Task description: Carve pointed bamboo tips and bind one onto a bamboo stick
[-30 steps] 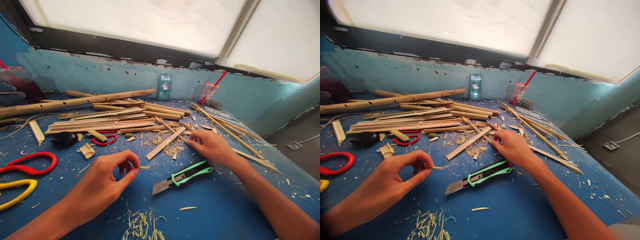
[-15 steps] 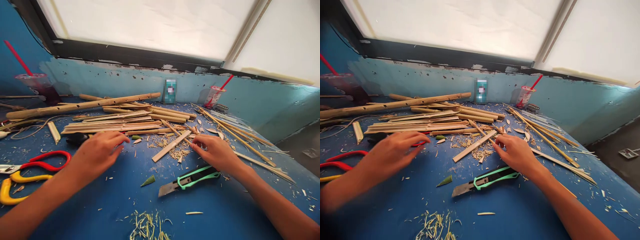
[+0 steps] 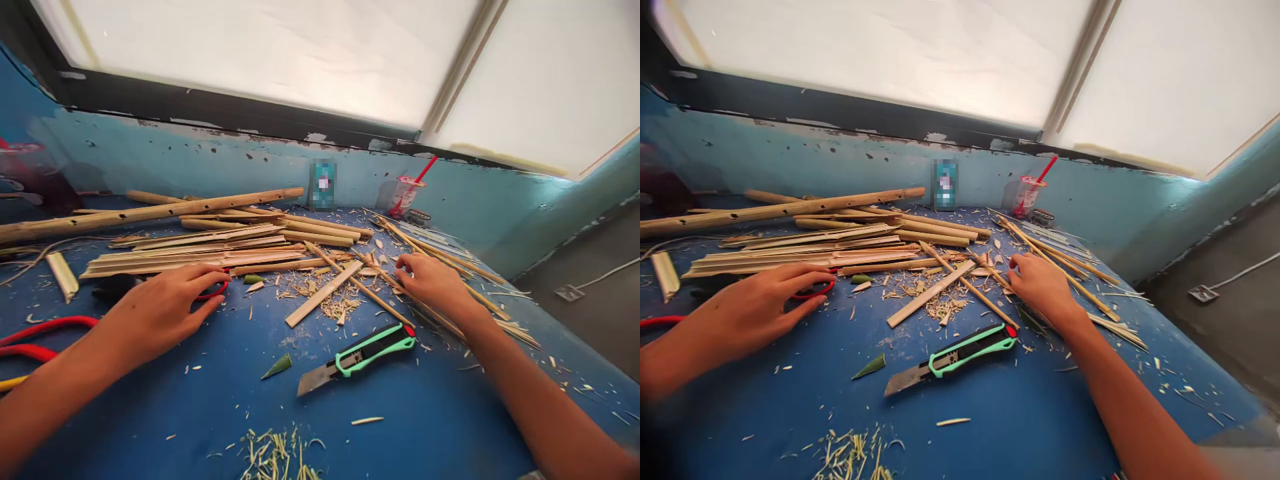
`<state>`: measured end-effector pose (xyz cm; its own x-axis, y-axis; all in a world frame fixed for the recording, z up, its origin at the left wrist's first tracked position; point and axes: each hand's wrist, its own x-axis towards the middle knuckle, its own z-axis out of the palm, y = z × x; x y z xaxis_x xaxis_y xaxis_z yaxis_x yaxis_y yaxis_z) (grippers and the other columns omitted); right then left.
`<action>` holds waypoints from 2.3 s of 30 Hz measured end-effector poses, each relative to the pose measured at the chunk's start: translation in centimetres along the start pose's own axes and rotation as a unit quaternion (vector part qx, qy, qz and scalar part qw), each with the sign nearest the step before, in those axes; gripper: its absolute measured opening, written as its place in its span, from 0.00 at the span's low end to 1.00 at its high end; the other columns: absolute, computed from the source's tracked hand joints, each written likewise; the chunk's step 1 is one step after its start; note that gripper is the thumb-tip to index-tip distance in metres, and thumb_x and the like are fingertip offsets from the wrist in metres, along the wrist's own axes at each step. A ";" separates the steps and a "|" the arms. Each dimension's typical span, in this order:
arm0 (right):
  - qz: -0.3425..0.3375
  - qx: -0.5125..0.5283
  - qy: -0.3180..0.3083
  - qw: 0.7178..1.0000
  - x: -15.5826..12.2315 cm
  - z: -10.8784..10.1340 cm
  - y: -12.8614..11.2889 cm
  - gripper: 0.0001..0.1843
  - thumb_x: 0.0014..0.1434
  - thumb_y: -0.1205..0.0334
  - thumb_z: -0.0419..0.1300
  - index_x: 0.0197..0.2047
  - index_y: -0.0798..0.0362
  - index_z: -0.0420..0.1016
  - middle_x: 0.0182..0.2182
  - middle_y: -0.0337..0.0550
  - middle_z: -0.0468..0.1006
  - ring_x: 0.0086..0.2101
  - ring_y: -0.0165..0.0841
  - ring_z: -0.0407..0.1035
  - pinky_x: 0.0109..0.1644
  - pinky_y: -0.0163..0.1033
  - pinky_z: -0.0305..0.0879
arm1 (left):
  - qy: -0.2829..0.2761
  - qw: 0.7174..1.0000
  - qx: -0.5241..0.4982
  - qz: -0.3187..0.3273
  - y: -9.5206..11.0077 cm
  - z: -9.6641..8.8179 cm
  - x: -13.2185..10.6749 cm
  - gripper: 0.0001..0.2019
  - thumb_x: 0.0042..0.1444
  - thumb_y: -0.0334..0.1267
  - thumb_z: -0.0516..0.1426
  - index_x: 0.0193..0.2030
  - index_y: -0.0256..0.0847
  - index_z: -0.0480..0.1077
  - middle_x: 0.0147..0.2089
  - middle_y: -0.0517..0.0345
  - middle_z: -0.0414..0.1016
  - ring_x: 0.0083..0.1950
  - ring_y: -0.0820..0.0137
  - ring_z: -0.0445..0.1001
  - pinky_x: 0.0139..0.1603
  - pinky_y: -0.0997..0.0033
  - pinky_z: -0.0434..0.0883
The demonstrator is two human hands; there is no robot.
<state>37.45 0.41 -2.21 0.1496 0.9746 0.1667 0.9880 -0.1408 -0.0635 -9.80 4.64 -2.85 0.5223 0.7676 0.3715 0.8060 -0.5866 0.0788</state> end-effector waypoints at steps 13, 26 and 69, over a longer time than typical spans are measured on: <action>-0.026 0.094 0.037 0.995 -0.2 0.0 -0.3 0.10 0.68 0.58 0.58 0.36 0.50 0.78 0.36 0.45 0.83 0.35 0.37 0.72 0.38 0.41 0.56 | -0.025 0.968 -0.115 0.222 8.5 -0.5 -1.8 0.13 0.75 0.36 0.55 0.59 0.48 0.80 0.54 0.54 0.86 0.51 0.62 0.85 0.54 0.65 0.77; 0.010 0.147 0.080 0.986 2.0 -0.6 2.8 0.07 0.70 0.60 0.63 0.46 0.50 0.82 0.42 0.42 0.85 0.40 0.35 0.77 0.48 0.40 0.72 | -0.049 0.955 -0.046 0.290 7.2 0.3 -1.8 0.19 0.70 0.19 0.50 0.50 0.43 0.78 0.49 0.56 0.84 0.44 0.67 0.82 0.49 0.66 0.73; -0.377 0.249 0.172 0.875 -3.4 -2.3 -3.2 0.04 0.72 0.62 0.67 0.49 0.47 0.83 0.39 0.40 0.84 0.36 0.30 0.78 0.42 0.35 0.72 | 0.206 0.962 -0.034 0.174 8.1 -1.8 -1.4 0.08 0.71 0.36 0.64 0.54 0.44 0.77 0.45 0.61 0.88 0.42 0.66 0.85 0.53 0.64 0.75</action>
<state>33.85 -2.81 -0.29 -0.4505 0.6353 0.6272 0.6848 0.6967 -0.2138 -4.52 -1.62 -1.08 0.5912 0.3626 0.7204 0.5754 -0.8155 -0.0618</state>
